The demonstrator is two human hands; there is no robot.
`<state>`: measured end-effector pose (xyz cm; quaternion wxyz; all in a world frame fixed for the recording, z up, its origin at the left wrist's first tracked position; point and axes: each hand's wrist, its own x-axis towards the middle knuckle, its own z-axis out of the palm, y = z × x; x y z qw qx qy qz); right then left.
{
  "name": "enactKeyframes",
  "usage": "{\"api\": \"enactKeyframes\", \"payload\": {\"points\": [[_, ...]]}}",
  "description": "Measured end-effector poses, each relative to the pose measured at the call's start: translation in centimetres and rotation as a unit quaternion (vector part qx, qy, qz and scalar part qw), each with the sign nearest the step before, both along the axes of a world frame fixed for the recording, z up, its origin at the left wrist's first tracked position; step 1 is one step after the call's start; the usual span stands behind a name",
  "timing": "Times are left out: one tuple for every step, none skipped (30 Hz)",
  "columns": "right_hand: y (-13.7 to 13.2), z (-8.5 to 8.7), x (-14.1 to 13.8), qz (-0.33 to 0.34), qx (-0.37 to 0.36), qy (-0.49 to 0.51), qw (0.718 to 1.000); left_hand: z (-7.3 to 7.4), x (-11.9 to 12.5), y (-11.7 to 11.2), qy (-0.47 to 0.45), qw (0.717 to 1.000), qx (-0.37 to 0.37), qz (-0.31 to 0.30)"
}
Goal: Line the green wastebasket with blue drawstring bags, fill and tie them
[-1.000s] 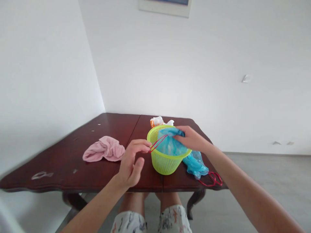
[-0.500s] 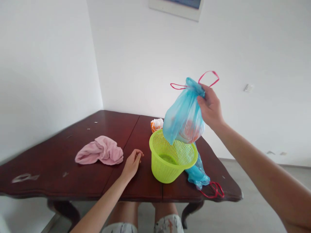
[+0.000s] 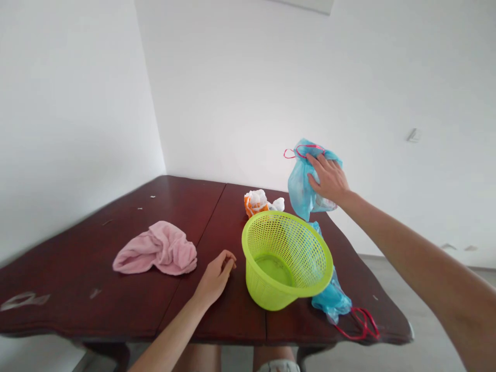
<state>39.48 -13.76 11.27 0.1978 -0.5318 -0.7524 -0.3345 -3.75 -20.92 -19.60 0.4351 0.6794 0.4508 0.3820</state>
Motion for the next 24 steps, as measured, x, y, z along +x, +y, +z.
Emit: {"api": "enactKeyframes", "payload": {"points": [[1.0, -0.9, 0.9, -0.006, -0.001, 0.007, 1.000, -0.1, 0.0, 0.1, 0.009, 1.000, 0.002, -0.001], [1.9, -1.7, 1.7, -0.013, -0.002, 0.017, 1.000, -0.1, 0.0, 0.2, 0.018, 1.000, 0.001, -0.001], [2.7, -2.6, 2.5, -0.020, -0.004, 0.028, 0.999, -0.2, 0.0, 0.3, 0.025, 1.000, 0.001, -0.001], [3.6, -3.4, 3.2, -0.028, -0.006, 0.041, 0.999, -0.3, 0.0, 0.4, 0.028, 1.000, 0.000, -0.001], [4.3, -4.4, 3.9, -0.036, -0.010, 0.053, 0.998, -0.4, 0.0, 0.4, 0.030, 1.000, 0.000, -0.002], [5.0, -5.3, 4.5, -0.043, -0.014, 0.064, 0.997, -0.5, 0.1, 0.5, 0.031, 1.000, 0.001, -0.002], [5.7, -6.4, 5.0, -0.048, -0.021, 0.075, 0.996, -0.6, 0.1, 0.6, 0.032, 0.999, 0.002, -0.003], [6.3, -7.6, 5.4, -0.053, -0.032, 0.084, 0.995, -0.6, 0.1, 0.6, 0.035, 0.999, 0.004, -0.004], [6.7, -8.9, 5.8, -0.059, -0.055, 0.094, 0.992, -0.6, 0.1, 0.7, 0.038, 0.999, 0.005, -0.005], [7.1, -10.3, 6.0, -0.064, -0.088, 0.104, 0.989, -0.5, 0.1, 0.6, 0.042, 0.999, 0.006, -0.006], [7.4, -11.7, 6.2, -0.069, -0.127, 0.113, 0.983, -0.5, 0.2, 0.6, 0.045, 0.999, 0.006, -0.007], [7.5, -13.2, 6.3, -0.073, -0.167, 0.121, 0.976, -0.4, 0.2, 0.6, 0.047, 0.999, 0.006, -0.007], [7.5, -14.5, 6.3, -0.076, -0.203, 0.127, 0.968, -0.3, 0.2, 0.6, 0.048, 0.999, 0.006, -0.008], [7.4, -15.7, 6.3, -0.077, -0.229, 0.131, 0.961, -0.3, 0.2, 0.6, 0.049, 0.999, 0.007, -0.008], [7.2, -16.6, 6.3, -0.077, -0.244, 0.133, 0.958, -0.2, 0.2, 0.6, 0.050, 0.999, 0.008, -0.009], [6.8, -17.3, 6.3, -0.077, -0.249, 0.134, 0.956, -0.2, 0.1, 0.7, 0.051, 0.999, 0.009, -0.010], [6.3, -17.8, 6.3, -0.077, -0.250, 0.137, 0.955, -0.2, 0.1, 0.7, 0.053, 0.999, 0.010, -0.011], [5.7, -18.0, 6.2, -0.075, -0.251, 0.139, 0.955, -0.3, 0.0, 0.8, 0.053, 0.998, 0.011, -0.011], [4.9, -18.1, 6.2, -0.070, -0.252, 0.143, 0.954, -0.3, 0.0, 0.9, 0.052, 0.999, 0.010, -0.011], [4.0, -18.0, 6.1, -0.063, -0.250, 0.154, 0.954, -0.5, -0.1, 1.0, 0.049, 0.999, 0.009, -0.010], [3.0, -17.9, 6.0, -0.058, -0.243, 0.172, 0.953, -0.6, 0.0, 1.0, 0.041, 0.999, 0.009, -0.007], [1.9, -17.9, 5.8, -0.054, -0.231, 0.197, 0.951, -0.8, 0.0, 0.9, 0.029, 1.000, 0.010, -0.002], [0.6, -18.0, 5.7, -0.052, -0.216, 0.228, 0.948, -1.0, 0.1, 0.7, 0.014, 1.000, 0.013, 0.006], [-1.0, -18.3, 5.6, -0.053, -0.197, 0.263, 0.943, -1.1, 0.2, 0.5, -0.005, 1.000, 0.020, 0.018]]}}
